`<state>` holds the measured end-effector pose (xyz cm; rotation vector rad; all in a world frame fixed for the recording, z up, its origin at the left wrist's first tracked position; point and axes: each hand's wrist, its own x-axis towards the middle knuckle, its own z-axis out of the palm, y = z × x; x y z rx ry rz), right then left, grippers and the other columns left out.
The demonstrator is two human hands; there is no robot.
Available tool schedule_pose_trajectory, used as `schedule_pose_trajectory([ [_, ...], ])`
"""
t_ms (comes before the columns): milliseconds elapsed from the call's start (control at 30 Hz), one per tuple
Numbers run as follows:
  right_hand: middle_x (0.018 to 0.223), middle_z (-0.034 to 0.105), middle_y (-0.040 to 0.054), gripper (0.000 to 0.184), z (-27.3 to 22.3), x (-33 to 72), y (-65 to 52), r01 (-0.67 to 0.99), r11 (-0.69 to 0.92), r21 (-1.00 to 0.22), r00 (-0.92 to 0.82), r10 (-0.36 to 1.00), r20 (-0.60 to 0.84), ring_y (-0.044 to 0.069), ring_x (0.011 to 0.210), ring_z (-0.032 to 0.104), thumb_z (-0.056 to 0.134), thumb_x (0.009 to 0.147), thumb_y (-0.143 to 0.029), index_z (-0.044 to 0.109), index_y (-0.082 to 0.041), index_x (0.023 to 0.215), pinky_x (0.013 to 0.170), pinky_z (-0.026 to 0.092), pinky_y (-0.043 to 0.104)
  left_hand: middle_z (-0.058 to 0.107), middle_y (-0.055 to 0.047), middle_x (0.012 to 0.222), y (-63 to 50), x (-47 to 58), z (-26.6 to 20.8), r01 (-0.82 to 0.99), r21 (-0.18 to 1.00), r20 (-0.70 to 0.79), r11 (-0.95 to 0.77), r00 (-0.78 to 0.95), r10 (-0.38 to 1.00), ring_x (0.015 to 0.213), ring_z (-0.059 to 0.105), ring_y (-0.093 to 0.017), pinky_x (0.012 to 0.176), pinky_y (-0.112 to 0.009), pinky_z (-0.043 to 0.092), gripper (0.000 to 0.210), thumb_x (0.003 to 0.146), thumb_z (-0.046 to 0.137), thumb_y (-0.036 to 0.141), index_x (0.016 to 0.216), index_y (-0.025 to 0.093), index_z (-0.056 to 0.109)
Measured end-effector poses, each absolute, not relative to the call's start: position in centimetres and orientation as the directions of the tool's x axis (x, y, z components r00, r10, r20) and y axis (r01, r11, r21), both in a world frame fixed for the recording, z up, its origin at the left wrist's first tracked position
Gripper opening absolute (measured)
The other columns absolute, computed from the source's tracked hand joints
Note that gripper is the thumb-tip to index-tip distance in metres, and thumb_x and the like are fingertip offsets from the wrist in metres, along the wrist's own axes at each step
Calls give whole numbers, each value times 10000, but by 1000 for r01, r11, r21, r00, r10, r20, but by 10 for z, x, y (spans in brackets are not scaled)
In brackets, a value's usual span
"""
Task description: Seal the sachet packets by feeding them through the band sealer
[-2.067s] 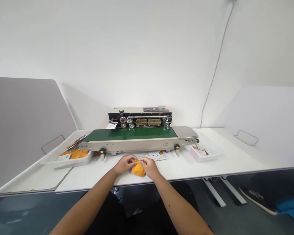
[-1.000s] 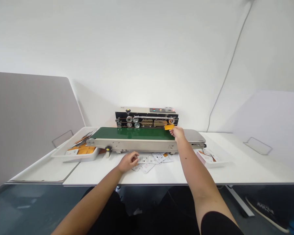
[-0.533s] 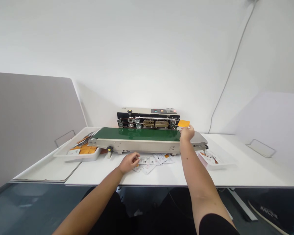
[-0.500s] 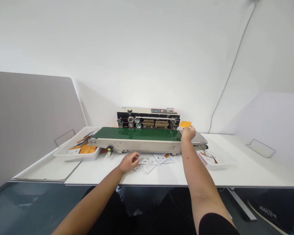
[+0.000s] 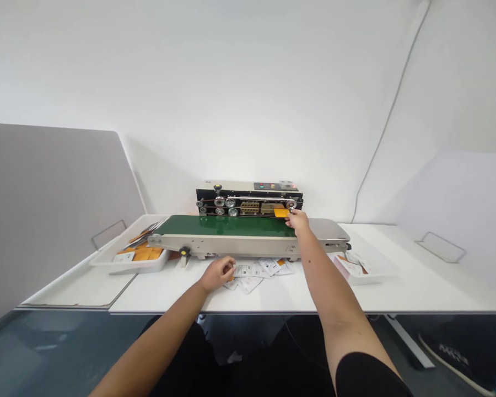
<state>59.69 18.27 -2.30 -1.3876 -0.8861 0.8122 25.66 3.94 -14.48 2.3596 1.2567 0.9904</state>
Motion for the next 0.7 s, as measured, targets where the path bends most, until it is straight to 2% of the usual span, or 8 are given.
schedule_pose_trajectory([
  [67, 931, 689, 80, 440, -23, 595, 165, 199, 133, -971, 507, 834, 218, 175, 785, 650, 691, 755, -241, 624, -156, 1181, 757, 566, 317, 700, 5, 758, 39, 257, -144, 612, 542, 434, -576, 383, 815, 654, 609, -146, 644, -250, 426, 130, 877, 567, 267, 984, 204, 602],
  [133, 1082, 655, 97, 421, -34, 591, 138, 465, 287, -838, 486, 708, 512, 200, 929, 620, 634, 807, -290, 629, -186, 1215, 888, 520, 358, 705, 3, 760, 39, 257, -144, 611, 545, 439, -574, 376, 816, 656, 612, -148, 648, -252, 430, 134, 872, 573, 263, 988, 205, 608],
  [200, 1111, 639, 106, 373, -56, 584, 105, 659, 419, -625, 310, 605, 733, 225, 993, 595, 537, 874, -303, 640, -194, 1215, 943, 480, 389, 709, 4, 752, 39, 257, -145, 610, 551, 437, -570, 370, 820, 659, 618, -151, 648, -251, 432, 140, 863, 583, 257, 991, 209, 615],
  [233, 1076, 648, 102, 351, -72, 581, 88, 686, 472, -553, 199, 609, 767, 232, 994, 594, 500, 895, -299, 653, -196, 1194, 945, 474, 392, 708, 7, 741, 39, 257, -145, 606, 559, 431, -566, 371, 822, 657, 620, -152, 643, -249, 432, 144, 861, 586, 254, 994, 211, 617],
  [300, 1002, 669, 85, 320, -106, 577, 60, 700, 533, -475, -33, 688, 725, 235, 980, 604, 476, 906, -292, 686, -210, 1134, 943, 471, 382, 704, 14, 719, 39, 258, -146, 594, 577, 417, -561, 376, 827, 655, 626, -152, 629, -239, 432, 152, 861, 584, 252, 1005, 216, 619],
  [367, 1051, 681, 83, 328, -138, 578, 41, 732, 512, -450, -192, 788, 585, 246, 1048, 600, 509, 882, -298, 697, -219, 1138, 992, 449, 386, 702, 16, 710, 39, 258, -147, 584, 587, 411, -560, 382, 828, 653, 629, -151, 617, -232, 429, 154, 865, 580, 254, 1009, 217, 619],
  [533, 1510, 450, 106, 704, -182, 590, 31, 865, 273, -420, -190, 955, 229, 308, 1396, 383, 639, 790, -416, 508, -202, 1448, 1167, 291, 438, 709, 17, 709, 39, 258, -148, 594, 584, 406, -553, 376, 833, 635, 626, -148, 614, -234, 418, 150, 870, 575, 257, 1010, 214, 611],
  [700, 1411, 567, 62, 542, -188, 593, 30, 835, 325, -445, -208, 934, 291, 247, 1329, 470, 520, 868, -314, 573, -205, 1396, 1157, 324, 384, 711, 18, 722, 38, 258, -147, 605, 570, 413, -556, 374, 831, 633, 622, -141, 608, -233, 408, 139, 867, 568, 244, 998, 214, 603],
])
